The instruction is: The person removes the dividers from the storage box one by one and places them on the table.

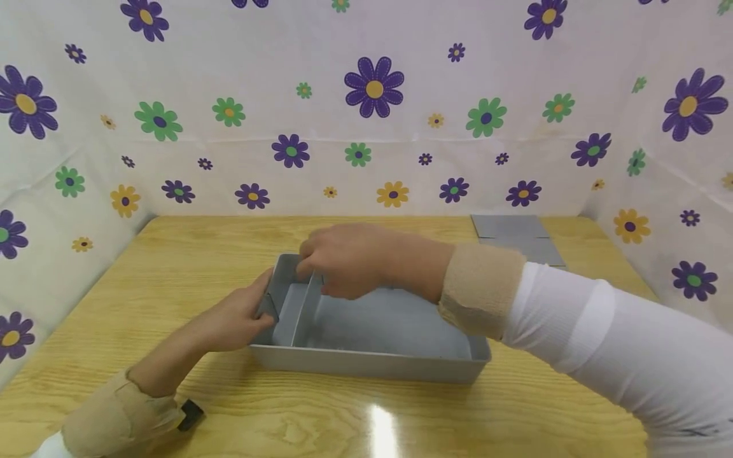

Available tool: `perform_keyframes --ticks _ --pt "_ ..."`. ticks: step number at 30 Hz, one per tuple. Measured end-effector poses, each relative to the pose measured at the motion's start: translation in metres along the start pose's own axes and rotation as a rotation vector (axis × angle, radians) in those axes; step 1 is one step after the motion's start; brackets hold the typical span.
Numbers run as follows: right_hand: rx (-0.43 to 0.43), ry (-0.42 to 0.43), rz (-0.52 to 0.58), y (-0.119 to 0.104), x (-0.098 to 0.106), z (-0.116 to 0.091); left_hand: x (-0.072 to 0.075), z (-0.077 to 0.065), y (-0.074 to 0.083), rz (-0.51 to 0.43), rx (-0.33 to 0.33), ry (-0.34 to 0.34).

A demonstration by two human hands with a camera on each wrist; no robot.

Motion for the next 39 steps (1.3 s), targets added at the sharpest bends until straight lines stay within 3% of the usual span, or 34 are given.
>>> perform_keyframes --ticks 5,13,25,39 --pt "0.097 -0.133 -0.021 -0.018 -0.03 0.025 0.002 -0.001 -0.001 -0.019 0.004 -0.021" --pt "0.09 -0.337 -0.188 -0.028 -0.078 0.043 0.003 0.001 0.001 -0.005 0.003 -0.005" --pt "0.064 -0.313 -0.21 -0.023 -0.087 0.058 0.005 0.006 0.0 0.003 0.005 0.003" --pt "0.092 -0.332 -0.167 -0.024 -0.089 0.054 -0.001 0.002 0.0 -0.002 -0.004 0.005"
Point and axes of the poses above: each hand's wrist, its own z-axis towards the middle knuckle, its own x-axis out of the back of the hand, y = z × x, the point moved 6 cm from there along z, towards the middle knuckle, and after that the axes turned 6 degrees about z, right-handed, at the moved point
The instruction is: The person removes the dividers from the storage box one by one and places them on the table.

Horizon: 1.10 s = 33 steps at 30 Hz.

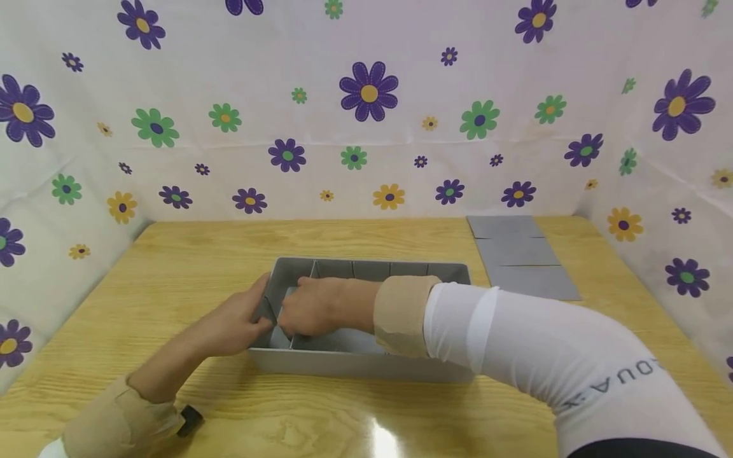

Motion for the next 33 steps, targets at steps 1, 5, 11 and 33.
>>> perform_keyframes --ticks 1,5,11,33 --pt "0.004 0.001 -0.002 0.0 0.002 -0.001 0.0 0.0 0.0 -0.001 0.002 -0.001" --pt "0.008 0.006 0.013 0.003 0.014 -0.006 0.0 -0.001 0.0 -0.01 0.004 -0.001" --pt "-0.028 0.019 0.046 0.008 0.043 -0.026 0.001 -0.003 0.003 -0.017 0.01 -0.005" --pt "-0.966 0.192 0.502 0.195 0.003 -0.305 -0.001 -0.004 -0.001 0.039 0.048 0.0"
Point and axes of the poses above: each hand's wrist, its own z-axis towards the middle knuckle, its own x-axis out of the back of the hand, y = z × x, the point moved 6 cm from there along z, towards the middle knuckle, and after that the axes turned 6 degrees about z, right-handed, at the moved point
